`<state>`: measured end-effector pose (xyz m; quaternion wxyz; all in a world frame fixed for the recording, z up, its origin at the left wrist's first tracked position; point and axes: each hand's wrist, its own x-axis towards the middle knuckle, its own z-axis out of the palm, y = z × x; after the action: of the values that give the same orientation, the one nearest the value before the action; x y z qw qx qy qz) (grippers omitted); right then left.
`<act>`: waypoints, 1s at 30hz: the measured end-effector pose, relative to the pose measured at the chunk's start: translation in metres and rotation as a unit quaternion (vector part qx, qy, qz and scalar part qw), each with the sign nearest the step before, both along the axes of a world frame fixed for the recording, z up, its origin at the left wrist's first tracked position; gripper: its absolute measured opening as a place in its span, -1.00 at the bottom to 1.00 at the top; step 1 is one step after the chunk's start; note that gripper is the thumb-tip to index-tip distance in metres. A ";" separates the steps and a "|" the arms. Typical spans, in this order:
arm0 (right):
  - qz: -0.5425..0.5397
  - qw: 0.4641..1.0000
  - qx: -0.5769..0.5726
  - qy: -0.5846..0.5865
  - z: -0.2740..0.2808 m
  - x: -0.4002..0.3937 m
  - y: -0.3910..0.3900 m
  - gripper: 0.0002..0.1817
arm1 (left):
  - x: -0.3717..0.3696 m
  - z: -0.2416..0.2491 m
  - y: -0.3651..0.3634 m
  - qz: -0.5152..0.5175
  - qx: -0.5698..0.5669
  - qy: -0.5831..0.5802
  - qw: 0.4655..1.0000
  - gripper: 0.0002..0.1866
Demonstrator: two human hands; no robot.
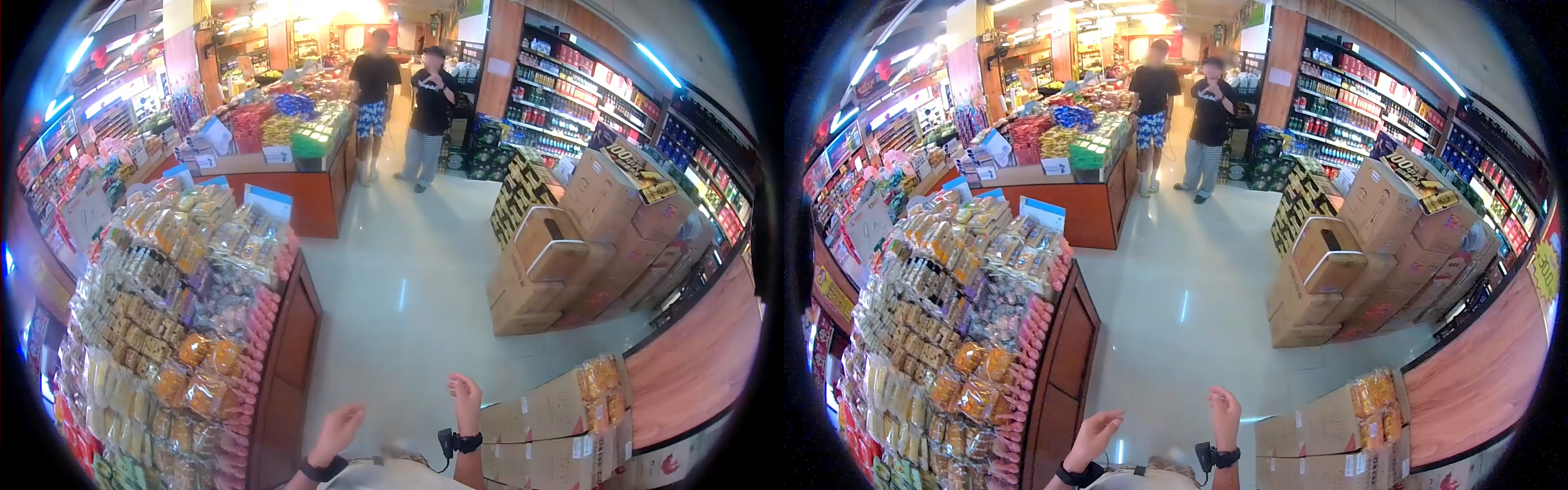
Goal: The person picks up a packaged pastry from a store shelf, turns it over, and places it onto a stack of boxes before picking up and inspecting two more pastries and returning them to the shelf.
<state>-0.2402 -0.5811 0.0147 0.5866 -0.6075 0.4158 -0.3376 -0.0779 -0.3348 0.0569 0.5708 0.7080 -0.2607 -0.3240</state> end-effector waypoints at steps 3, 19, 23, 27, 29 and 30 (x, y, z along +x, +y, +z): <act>-0.051 0.998 0.019 -0.024 -0.007 -0.039 -0.021 -0.73 | -0.021 -0.004 -0.033 -0.039 0.018 -0.020 0.999 -0.70; -0.385 0.918 0.075 -0.054 -0.048 -0.233 -0.005 -0.67 | -0.077 -0.024 -0.180 -0.399 -0.060 -0.065 0.913 -0.67; -0.457 0.886 0.050 -0.068 -0.033 -0.245 0.020 -0.66 | -0.086 -0.031 -0.214 -0.481 -0.054 -0.102 0.869 -0.66; -0.519 0.850 0.061 -0.064 -0.022 -0.238 0.034 -0.67 | -0.088 -0.031 -0.240 -0.519 -0.138 0.012 0.844 -0.65; -0.559 0.824 0.059 -0.076 -0.031 -0.238 0.043 -0.68 | -0.085 -0.015 -0.253 -0.555 -0.116 0.163 0.808 -0.63; -0.545 0.836 0.016 -0.069 -0.035 -0.232 0.050 -0.71 | -0.079 -0.005 -0.260 -0.586 -0.055 0.270 0.762 -0.60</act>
<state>-0.4727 -0.5315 -0.0199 0.3448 -0.2481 0.6431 -0.6371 -0.1565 -0.5944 0.0523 0.3540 0.2676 -0.4774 -0.7584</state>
